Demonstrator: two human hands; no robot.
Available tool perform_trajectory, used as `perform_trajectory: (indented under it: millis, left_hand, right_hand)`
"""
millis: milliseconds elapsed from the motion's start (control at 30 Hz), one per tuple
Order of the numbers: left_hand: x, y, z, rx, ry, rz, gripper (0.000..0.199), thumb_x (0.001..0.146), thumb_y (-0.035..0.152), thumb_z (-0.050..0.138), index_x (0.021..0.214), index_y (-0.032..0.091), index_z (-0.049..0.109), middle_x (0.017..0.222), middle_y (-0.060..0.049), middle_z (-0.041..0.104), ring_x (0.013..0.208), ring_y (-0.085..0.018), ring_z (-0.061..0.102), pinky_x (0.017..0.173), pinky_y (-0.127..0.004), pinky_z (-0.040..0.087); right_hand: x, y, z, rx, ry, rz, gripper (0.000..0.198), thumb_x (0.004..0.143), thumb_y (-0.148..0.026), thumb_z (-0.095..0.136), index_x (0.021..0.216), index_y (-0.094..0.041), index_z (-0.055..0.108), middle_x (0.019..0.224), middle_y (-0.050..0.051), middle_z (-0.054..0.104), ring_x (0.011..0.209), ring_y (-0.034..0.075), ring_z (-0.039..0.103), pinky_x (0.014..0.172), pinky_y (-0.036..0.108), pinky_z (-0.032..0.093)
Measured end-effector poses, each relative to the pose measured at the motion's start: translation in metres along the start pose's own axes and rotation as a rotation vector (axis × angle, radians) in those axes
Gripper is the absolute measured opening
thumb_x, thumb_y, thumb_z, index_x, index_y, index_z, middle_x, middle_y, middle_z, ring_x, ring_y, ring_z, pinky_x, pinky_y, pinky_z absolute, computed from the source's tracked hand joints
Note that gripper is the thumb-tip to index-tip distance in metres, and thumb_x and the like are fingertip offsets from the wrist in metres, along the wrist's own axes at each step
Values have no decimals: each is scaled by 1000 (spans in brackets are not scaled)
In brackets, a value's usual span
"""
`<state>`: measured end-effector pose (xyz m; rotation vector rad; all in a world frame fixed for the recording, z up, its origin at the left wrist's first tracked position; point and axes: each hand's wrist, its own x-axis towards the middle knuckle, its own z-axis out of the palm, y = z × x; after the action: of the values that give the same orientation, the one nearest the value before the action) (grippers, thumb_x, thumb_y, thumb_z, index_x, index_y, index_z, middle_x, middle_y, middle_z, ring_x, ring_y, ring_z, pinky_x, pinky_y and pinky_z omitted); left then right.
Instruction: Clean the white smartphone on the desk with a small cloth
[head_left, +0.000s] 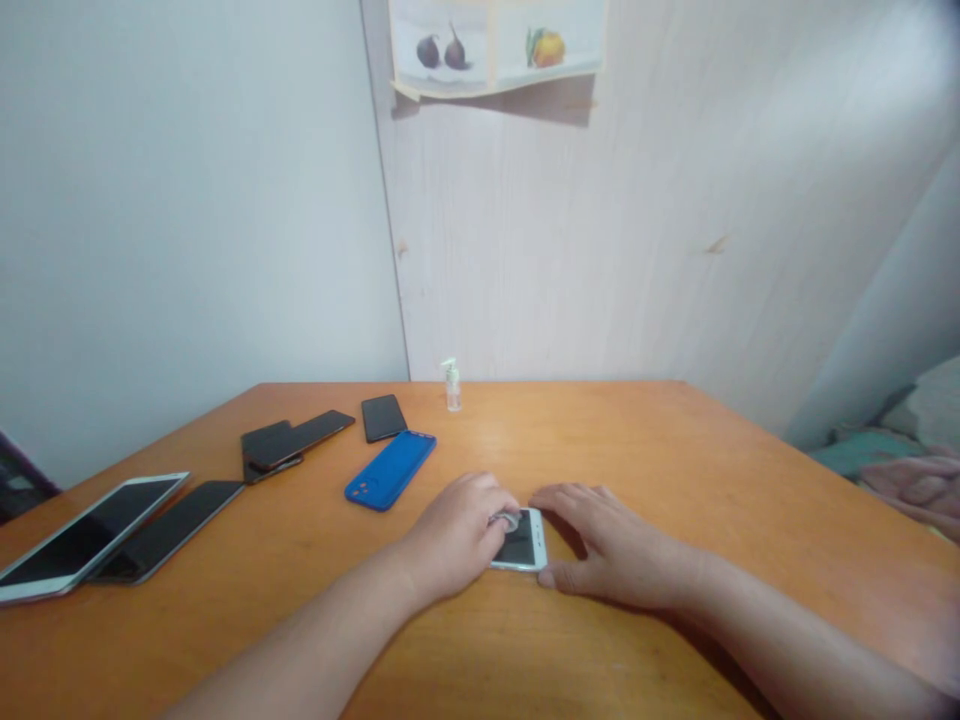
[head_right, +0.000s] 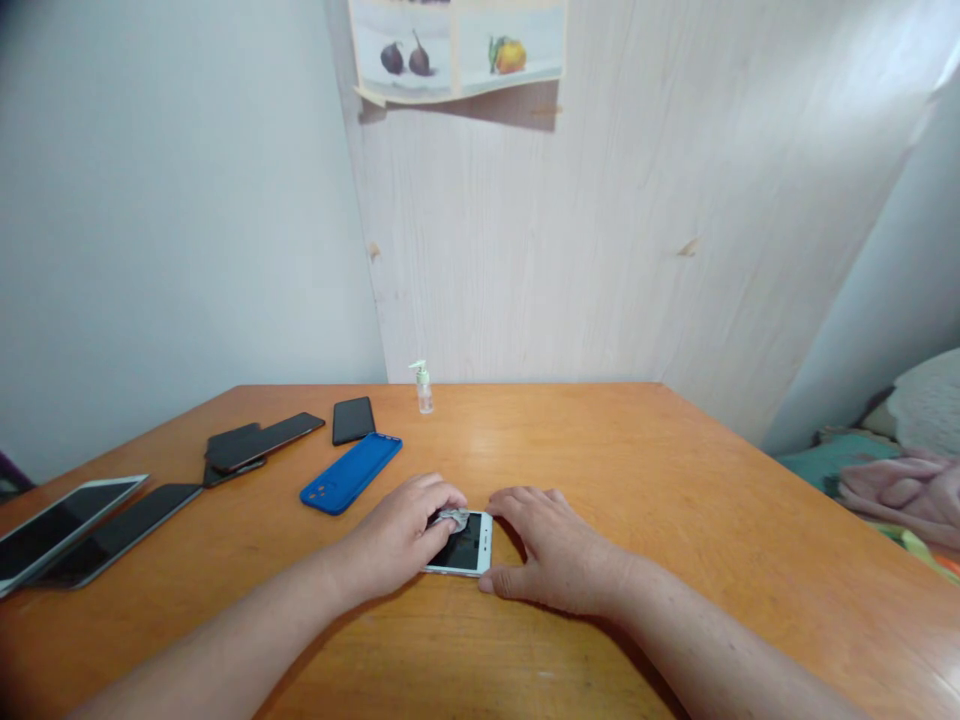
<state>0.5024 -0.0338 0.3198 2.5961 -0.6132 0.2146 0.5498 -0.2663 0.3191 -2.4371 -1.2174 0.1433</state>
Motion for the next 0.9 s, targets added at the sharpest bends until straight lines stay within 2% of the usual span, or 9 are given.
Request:
perform_trajectory:
  millis: [133, 333, 533, 733, 900]
  left_hand:
    - [1, 0, 2, -15, 26, -62, 15, 86, 17, 55, 96, 21, 66, 98, -5, 63, 96, -20, 57, 82, -31, 45]
    - [0, 10, 8, 7, 3, 35, 15, 87, 17, 57, 92, 25, 70, 92, -3, 62, 92, -19, 57, 78, -28, 43]
    - [7, -2, 7, 41, 76, -98, 18, 91, 21, 53, 87, 22, 71, 89, -5, 62, 89, -20, 57, 76, -29, 43]
    - [9, 7, 13, 43, 15, 42, 16, 90, 20, 57, 82, 22, 70, 84, -4, 60, 86, -18, 56, 73, -28, 41]
    - [11, 1, 13, 82, 62, -3, 18, 92, 21, 55, 85, 23, 72, 83, -4, 60, 85, -19, 56, 73, -29, 40]
  right_hand:
    - [1, 0, 1, 13, 8, -1, 63, 76, -60, 71, 127, -25, 58, 130, 9, 60, 118, 31, 54, 100, 45, 40]
    - [0, -3, -2, 18, -1, -3, 58, 77, -58, 71, 124, -25, 59, 129, 8, 61, 117, 30, 55, 100, 44, 39]
    - [1, -1, -2, 13, -14, 2, 62, 76, -61, 71, 125, -25, 59, 130, 9, 60, 118, 31, 54, 101, 45, 38]
    - [1, -1, 0, 14, -2, -8, 57, 77, -58, 71, 122, -25, 60, 126, 7, 62, 115, 29, 55, 99, 43, 39]
    - [1, -1, 0, 13, -12, -1, 60, 77, -59, 71, 124, -25, 58, 129, 8, 61, 116, 30, 54, 99, 43, 39]
